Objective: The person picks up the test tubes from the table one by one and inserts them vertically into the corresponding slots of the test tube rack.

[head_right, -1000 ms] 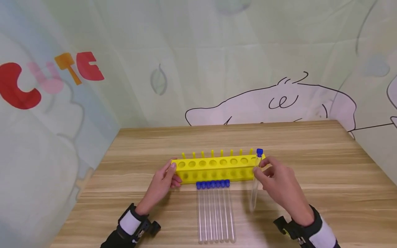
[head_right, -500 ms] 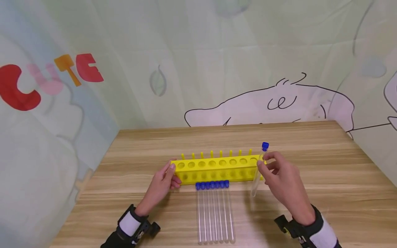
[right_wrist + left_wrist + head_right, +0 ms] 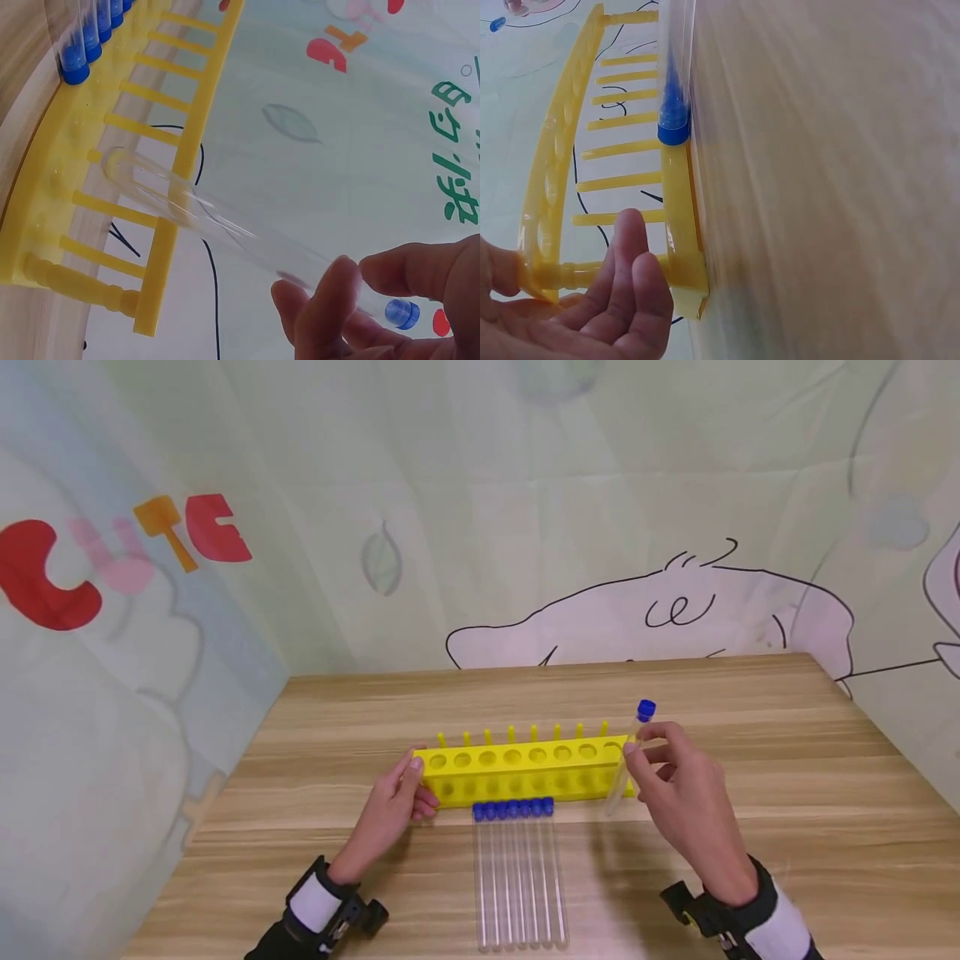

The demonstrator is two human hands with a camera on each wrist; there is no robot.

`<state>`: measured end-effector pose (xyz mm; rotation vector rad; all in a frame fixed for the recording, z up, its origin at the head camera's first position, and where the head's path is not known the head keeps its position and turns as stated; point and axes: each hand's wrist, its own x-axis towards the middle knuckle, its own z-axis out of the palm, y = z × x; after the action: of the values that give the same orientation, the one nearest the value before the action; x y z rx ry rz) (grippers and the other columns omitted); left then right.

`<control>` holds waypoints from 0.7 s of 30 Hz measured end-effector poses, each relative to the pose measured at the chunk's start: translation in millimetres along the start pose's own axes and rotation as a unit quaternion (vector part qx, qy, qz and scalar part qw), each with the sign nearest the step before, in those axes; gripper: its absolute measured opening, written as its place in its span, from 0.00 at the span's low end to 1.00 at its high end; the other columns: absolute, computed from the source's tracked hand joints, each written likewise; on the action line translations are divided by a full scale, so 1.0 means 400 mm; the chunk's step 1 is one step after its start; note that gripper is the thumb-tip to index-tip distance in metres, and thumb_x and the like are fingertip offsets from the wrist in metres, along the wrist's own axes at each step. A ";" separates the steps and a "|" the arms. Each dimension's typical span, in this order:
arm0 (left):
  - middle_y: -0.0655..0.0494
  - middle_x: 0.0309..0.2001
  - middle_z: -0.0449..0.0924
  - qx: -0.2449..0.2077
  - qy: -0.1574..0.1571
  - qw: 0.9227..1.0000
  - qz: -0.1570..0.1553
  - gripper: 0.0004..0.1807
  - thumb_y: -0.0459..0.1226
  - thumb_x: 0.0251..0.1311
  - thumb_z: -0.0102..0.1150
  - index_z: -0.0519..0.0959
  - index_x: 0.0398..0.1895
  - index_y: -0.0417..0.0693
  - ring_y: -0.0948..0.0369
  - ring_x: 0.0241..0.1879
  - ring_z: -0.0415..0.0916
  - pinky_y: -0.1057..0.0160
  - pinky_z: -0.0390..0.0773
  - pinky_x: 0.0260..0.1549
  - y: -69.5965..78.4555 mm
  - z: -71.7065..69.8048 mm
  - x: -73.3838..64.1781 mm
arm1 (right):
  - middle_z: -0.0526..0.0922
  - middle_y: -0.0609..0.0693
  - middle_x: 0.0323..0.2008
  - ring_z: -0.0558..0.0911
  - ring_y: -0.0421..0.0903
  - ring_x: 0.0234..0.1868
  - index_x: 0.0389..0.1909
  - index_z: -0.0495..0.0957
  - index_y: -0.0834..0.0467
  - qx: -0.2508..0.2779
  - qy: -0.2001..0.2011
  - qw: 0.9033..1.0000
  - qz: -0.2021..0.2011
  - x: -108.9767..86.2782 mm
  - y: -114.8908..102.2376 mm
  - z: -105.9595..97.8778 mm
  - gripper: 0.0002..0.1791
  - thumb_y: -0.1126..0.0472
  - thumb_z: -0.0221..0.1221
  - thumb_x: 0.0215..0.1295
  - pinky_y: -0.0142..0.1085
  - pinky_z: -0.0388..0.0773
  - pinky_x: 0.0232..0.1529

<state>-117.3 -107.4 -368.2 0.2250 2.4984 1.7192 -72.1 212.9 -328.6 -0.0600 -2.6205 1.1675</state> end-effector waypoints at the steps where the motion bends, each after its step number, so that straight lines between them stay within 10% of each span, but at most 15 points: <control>1: 0.32 0.29 0.75 -0.001 -0.001 1.000 0.000 0.23 0.40 0.73 0.32 0.57 0.66 0.36 0.40 0.28 0.75 0.48 0.78 0.30 -0.003 0.000 0.001 | 0.80 0.66 0.41 0.80 0.47 0.24 0.51 0.68 0.58 -0.001 0.003 1.000 0.001 0.000 0.000 0.000 0.22 0.45 0.49 0.67 0.34 0.75 0.19; 10: 0.40 0.27 0.77 0.007 0.004 1.000 -0.014 0.29 0.49 0.71 0.33 0.55 0.68 0.42 0.49 0.24 0.77 0.54 0.79 0.26 -0.087 0.005 0.034 | 0.80 0.65 0.40 0.79 0.47 0.23 0.51 0.68 0.56 0.001 0.032 0.999 -0.001 0.002 -0.005 -0.008 0.21 0.45 0.49 0.66 0.34 0.73 0.18; 21: 0.42 0.26 0.77 0.008 0.012 1.000 -0.007 0.31 0.52 0.70 0.32 0.56 0.68 0.41 0.52 0.23 0.77 0.57 0.79 0.24 -0.091 0.008 0.034 | 0.80 0.62 0.43 0.80 0.42 0.24 0.52 0.69 0.56 0.006 0.056 0.998 -0.011 0.023 -0.020 -0.026 0.22 0.46 0.51 0.65 0.30 0.76 0.21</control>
<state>-132.6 -115.0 -403.4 0.1904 2.5251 1.7073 -77.7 216.2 -314.0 -0.0909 -2.5107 1.1378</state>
